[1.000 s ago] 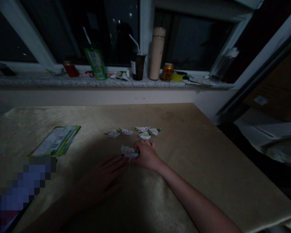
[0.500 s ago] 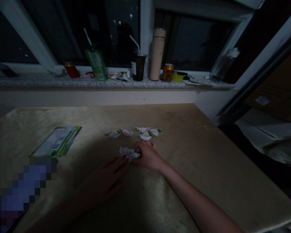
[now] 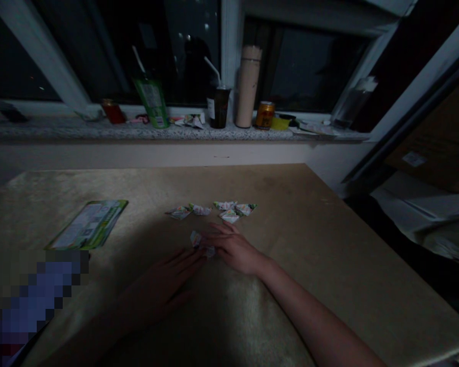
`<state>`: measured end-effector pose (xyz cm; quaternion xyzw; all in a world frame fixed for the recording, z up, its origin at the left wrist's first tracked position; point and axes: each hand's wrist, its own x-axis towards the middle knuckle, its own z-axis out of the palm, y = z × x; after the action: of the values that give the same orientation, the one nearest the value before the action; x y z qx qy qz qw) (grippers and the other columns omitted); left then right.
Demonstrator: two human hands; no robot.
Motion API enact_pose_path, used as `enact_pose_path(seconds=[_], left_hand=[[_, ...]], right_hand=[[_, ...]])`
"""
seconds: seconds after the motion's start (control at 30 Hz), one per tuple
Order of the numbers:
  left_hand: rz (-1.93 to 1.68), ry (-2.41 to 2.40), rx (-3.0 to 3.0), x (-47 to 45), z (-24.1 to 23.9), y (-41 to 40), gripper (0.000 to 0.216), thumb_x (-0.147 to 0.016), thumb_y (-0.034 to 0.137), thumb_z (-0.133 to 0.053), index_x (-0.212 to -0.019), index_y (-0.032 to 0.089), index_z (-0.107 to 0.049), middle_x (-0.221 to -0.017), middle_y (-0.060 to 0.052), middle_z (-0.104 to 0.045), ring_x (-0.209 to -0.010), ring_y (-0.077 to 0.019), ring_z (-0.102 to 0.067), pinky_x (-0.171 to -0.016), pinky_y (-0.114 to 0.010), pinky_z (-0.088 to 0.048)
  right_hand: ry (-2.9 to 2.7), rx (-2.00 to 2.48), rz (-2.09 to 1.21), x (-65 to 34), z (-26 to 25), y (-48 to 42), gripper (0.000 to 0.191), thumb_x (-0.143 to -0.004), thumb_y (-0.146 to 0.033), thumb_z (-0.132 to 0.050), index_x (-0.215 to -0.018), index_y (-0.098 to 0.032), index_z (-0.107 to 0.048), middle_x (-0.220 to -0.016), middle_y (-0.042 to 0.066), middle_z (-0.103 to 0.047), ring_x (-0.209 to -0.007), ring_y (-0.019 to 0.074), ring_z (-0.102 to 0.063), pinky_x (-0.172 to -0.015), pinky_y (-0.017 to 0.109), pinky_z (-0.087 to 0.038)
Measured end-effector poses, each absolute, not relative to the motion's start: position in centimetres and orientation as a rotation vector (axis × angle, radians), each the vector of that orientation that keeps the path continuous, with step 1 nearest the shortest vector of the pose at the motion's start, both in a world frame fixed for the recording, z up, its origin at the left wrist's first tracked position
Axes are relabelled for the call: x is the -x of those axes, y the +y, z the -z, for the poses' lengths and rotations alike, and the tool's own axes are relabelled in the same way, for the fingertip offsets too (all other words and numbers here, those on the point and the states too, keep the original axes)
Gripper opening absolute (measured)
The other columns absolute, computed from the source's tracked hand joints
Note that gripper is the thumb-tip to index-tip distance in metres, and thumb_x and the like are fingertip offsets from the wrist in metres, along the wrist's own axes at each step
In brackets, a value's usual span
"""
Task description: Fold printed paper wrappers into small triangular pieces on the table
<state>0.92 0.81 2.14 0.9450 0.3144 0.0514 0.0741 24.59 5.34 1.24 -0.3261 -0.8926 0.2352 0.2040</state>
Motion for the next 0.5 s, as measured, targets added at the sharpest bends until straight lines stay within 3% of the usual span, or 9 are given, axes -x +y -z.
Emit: enact_pose_path(seconds=[0.1,0.3,0.5], left_hand=[[-0.128,0.953,-2.859,-0.8,-2.1,1.0,0.056,-0.090,0.036,-0.047,-0.141,0.021,-0.029,-0.146,-0.005,-0.035,-0.132,-0.0211,-0.033,-0.109,-0.038,-0.024],[-0.157,0.976,-2.885,-0.9,-2.2,0.8,0.056,-0.090,0.035,-0.048,-0.141,0.024,-0.029,-0.143,-0.005,-0.039,-0.129,-0.0233,-0.036,-0.109,-0.042,-0.024],[-0.161,1.052,-2.903,-1.1,-2.1,0.7,0.050,-0.091,0.038,-0.047,-0.137,0.024,-0.037,-0.141,-0.007,-0.041,-0.130,-0.0267,-0.034,-0.109,-0.050,-0.019]], right_hand=[[-2.574,0.925,-0.621,-24.8,-1.4,5.2,0.058,-0.082,-0.002,-0.042,-0.132,-0.031,-0.045,-0.135,-0.002,-0.050,-0.136,0.0202,-0.026,-0.111,0.051,-0.009],[-2.597,0.936,-0.482,-24.5,-2.4,4.6,0.045,-0.085,-0.011,-0.048,-0.127,-0.028,-0.051,-0.130,0.002,-0.055,-0.128,0.0201,-0.038,-0.108,0.045,-0.023],[-2.601,0.914,-0.331,-24.2,-3.1,4.0,0.038,-0.085,-0.013,-0.050,-0.122,-0.020,-0.055,-0.118,0.007,-0.062,-0.118,0.0196,-0.048,-0.108,0.040,-0.025]])
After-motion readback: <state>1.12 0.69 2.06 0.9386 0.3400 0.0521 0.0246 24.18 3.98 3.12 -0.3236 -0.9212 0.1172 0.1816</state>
